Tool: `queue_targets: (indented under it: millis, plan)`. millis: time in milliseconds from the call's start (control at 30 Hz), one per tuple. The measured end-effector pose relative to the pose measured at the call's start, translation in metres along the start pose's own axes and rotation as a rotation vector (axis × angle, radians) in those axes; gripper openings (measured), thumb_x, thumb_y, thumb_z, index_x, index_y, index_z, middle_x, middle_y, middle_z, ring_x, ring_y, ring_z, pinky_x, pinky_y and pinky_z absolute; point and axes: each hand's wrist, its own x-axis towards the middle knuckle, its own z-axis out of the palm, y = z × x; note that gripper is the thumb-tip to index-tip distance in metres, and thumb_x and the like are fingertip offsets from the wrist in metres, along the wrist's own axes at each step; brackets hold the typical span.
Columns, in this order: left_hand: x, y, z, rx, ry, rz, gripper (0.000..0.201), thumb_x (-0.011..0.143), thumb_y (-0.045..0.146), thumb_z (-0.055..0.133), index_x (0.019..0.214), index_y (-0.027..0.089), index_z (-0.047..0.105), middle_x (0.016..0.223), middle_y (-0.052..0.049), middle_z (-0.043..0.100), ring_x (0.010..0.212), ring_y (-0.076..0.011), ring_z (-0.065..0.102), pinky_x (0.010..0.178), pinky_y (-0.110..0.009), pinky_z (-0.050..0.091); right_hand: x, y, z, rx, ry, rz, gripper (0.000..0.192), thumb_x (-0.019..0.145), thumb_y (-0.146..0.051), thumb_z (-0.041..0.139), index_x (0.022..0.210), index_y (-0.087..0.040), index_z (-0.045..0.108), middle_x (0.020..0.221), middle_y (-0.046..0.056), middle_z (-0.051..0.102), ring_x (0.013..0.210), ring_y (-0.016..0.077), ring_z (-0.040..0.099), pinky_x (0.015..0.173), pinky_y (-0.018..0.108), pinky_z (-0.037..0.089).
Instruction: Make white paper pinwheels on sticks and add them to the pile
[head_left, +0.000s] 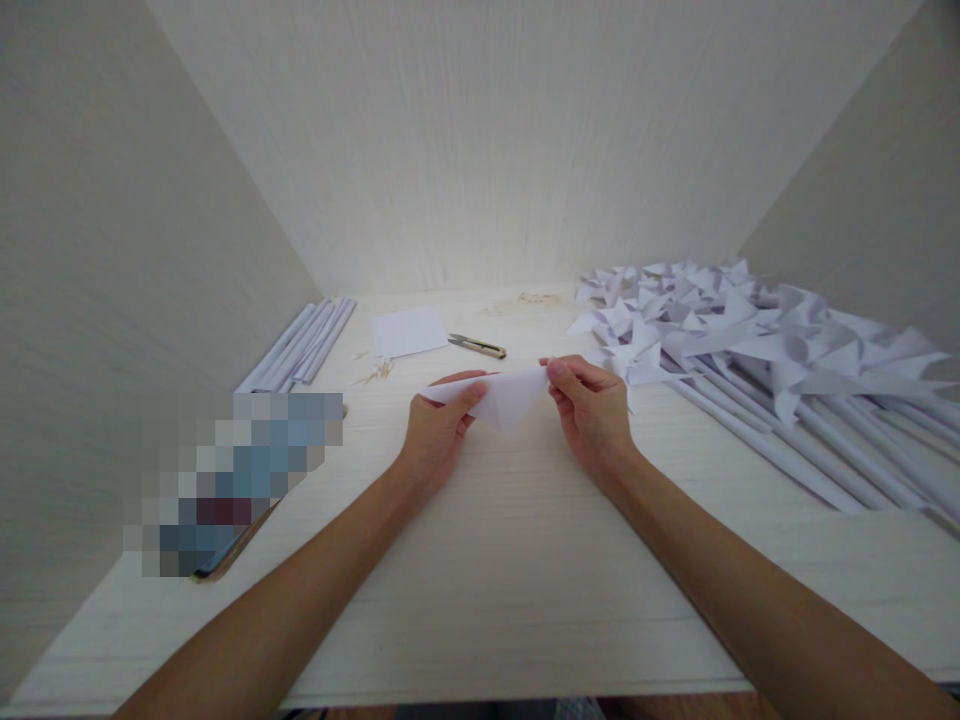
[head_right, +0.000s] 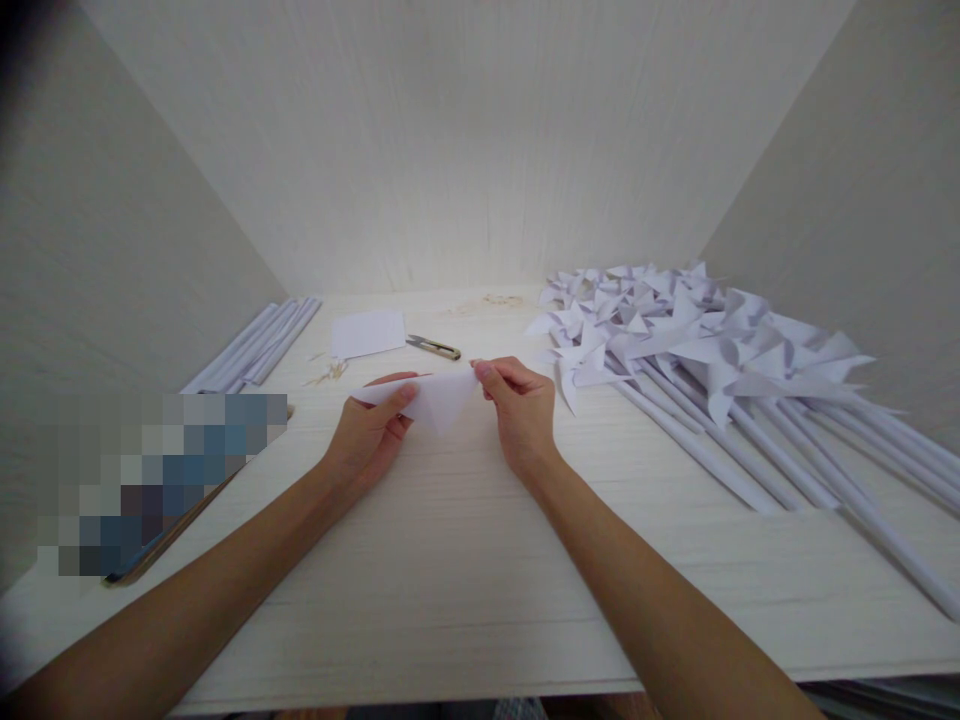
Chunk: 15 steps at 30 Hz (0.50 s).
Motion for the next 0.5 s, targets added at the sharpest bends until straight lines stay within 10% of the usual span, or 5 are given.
queue_targets:
  millis: [500]
  plan:
    - [0.0005,0.0020,-0.0004,0.017,-0.039,0.007,0.026,0.058,0.032,0.073,0.074,0.013,0.068,0.073,-0.006,0.068,0.071,-0.0129,0.061,0.067,-0.024,0.047,0.0016,-0.0010,-0.0010,0.020,0.006,0.038,0.010,0.058,-0.030,0.069,0.053,-0.023,0.065,0.062,-0.002,0.054,0.059,0.0096,0.044,0.055,0.027,0.036]
